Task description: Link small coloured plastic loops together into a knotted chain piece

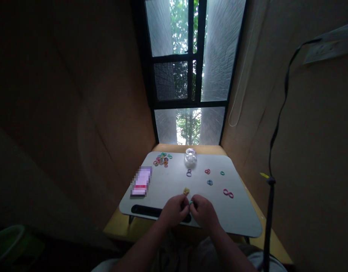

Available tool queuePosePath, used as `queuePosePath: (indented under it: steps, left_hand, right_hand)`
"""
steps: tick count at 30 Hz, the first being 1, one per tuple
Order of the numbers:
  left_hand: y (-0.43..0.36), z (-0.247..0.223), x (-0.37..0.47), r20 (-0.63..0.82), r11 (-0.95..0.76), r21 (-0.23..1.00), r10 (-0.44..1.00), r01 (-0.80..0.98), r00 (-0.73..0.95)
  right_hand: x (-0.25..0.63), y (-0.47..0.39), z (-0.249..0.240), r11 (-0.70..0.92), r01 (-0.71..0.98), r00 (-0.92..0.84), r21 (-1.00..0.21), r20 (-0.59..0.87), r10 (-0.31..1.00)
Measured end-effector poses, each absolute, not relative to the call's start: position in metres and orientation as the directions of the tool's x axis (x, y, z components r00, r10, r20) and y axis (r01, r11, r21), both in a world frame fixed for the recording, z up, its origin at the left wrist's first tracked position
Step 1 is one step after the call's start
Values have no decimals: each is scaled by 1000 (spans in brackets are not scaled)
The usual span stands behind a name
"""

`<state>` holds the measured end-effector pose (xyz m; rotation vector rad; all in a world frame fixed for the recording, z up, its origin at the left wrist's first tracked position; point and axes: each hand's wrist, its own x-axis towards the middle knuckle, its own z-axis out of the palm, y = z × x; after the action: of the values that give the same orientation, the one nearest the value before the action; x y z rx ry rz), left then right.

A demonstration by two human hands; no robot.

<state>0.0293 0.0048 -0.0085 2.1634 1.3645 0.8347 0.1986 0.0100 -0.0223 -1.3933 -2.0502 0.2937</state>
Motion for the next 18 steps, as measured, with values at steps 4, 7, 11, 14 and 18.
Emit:
queuePosePath:
  steps: [4,7,11,14,18]
  left_hand:
    - [6,-9,29,256,-413,648,909,640,328]
    - [6,-11,29,262,-415,652,909,634,324]
    - [6,-12,29,266,-414,661,909,626,320]
    - [5,-11,28,267,-415,670,908,615,322]
    - [5,-10,28,266,-413,672,909,615,320]
  right_hand:
    - [200,11,-25,417,757,-245,-502,373,895]
    - [200,12,-26,421,760,-252,-496,373,893]
    - [200,12,-26,418,761,-247,-496,375,894]
    - [199,12,-25,413,759,-243,-503,369,897]
    - [199,13,-26,421,761,-249,-493,377,892]
